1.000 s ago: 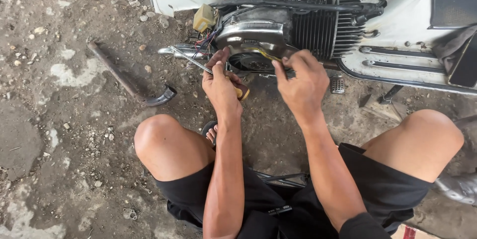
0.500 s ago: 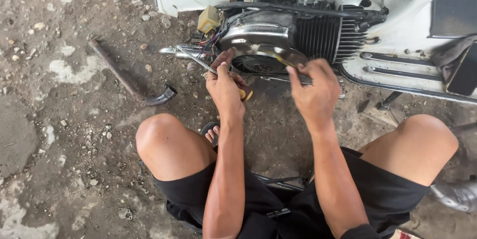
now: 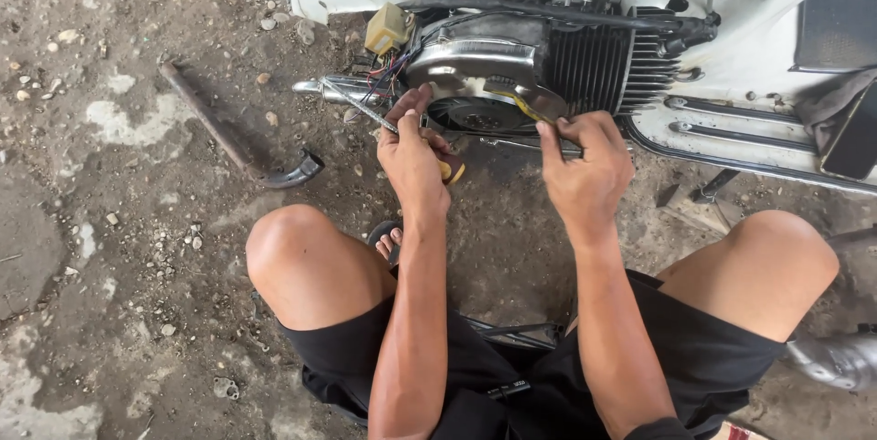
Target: The person is cleaning the motorcycle engine using a yellow brush and a screwdriver. They are scrubbing the engine components while sitting on the ground.
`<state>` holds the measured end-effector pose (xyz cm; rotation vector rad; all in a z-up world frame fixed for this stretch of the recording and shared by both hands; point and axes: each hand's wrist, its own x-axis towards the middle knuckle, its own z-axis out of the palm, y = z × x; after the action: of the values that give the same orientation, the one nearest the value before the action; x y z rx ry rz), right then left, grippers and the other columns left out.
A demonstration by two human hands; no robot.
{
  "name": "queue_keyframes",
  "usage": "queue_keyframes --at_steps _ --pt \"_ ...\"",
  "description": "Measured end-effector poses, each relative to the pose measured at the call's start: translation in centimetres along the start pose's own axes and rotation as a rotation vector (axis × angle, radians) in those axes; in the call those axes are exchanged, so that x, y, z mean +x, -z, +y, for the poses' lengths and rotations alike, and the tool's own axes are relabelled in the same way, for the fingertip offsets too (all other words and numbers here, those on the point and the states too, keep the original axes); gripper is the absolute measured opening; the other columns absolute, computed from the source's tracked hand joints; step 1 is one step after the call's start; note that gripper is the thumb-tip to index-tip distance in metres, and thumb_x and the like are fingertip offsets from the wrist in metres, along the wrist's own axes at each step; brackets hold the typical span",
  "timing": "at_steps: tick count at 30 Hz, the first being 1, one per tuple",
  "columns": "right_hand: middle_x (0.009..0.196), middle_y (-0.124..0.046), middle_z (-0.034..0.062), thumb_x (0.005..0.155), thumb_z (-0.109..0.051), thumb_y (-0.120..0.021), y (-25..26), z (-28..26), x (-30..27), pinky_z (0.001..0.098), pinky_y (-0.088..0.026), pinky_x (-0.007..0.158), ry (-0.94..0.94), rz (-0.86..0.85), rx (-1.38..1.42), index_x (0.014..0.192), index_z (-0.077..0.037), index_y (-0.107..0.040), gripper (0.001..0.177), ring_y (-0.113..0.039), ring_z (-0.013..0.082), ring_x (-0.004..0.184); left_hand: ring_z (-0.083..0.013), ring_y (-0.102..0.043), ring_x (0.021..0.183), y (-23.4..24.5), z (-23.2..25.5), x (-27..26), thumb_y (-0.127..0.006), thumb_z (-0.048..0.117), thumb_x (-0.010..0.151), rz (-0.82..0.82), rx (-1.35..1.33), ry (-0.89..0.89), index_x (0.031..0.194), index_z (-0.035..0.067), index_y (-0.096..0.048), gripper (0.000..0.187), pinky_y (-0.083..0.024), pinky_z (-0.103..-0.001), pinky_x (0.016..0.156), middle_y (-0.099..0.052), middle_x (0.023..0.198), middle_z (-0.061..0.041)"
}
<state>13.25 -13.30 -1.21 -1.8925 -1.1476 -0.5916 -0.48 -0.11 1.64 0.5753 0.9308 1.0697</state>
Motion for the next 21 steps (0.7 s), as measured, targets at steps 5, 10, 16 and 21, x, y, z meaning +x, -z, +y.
queue_keyframes --at_steps 5,10,16,21 --pt "0.08 -0.065 0.0046 0.09 -0.01 -0.09 -2.5 -0.5 0.0 0.035 -0.055 0.062 0.024 0.008 0.021 0.081 -0.007 -0.07 0.022 -0.07 0.0263 0.072 -0.0189 -0.052 0.048 0.0 -1.1 0.4 -0.05 0.016 0.1 -0.006 -0.008 0.004 0.125 0.007 -0.072 0.034 -0.034 -0.027 0.037 -0.047 0.054 -0.012" --pt "0.08 -0.065 0.0034 0.091 -0.013 -0.091 -1.5 0.3 -0.2 0.0316 -0.054 0.061 0.042 0.003 -0.034 0.082 -0.007 -0.071 0.022 -0.069 0.0229 0.07 -0.0192 -0.051 0.048 0.5 -0.7 0.6 -0.051 0.016 0.1 0.015 -0.022 0.0 0.121 0.008 -0.073 0.031 -0.033 -0.028 0.037 -0.048 0.055 -0.013" --pt "0.078 -0.064 0.0038 0.087 -0.012 -0.091 -2.8 -0.6 0.1 0.0357 -0.054 0.06 0.041 0.031 0.001 0.079 -0.008 -0.07 0.023 -0.07 0.0266 0.07 -0.0179 -0.054 0.049 0.3 -1.5 0.9 -0.05 0.015 0.099 0.019 -0.022 -0.007 0.119 0.009 -0.072 0.03 -0.035 -0.026 0.037 -0.052 0.057 -0.012" --pt "0.078 -0.064 0.0044 0.09 -0.011 -0.091 -1.9 0.8 -0.3 0.0338 -0.053 0.062 0.046 0.017 0.01 0.08 -0.007 -0.071 0.023 -0.068 0.0242 0.069 -0.0177 -0.054 0.049 0.3 -1.3 1.0 -0.05 0.014 0.098 0.034 -0.03 -0.005 0.116 0.009 -0.072 0.029 -0.034 -0.026 0.037 -0.055 0.057 -0.013"
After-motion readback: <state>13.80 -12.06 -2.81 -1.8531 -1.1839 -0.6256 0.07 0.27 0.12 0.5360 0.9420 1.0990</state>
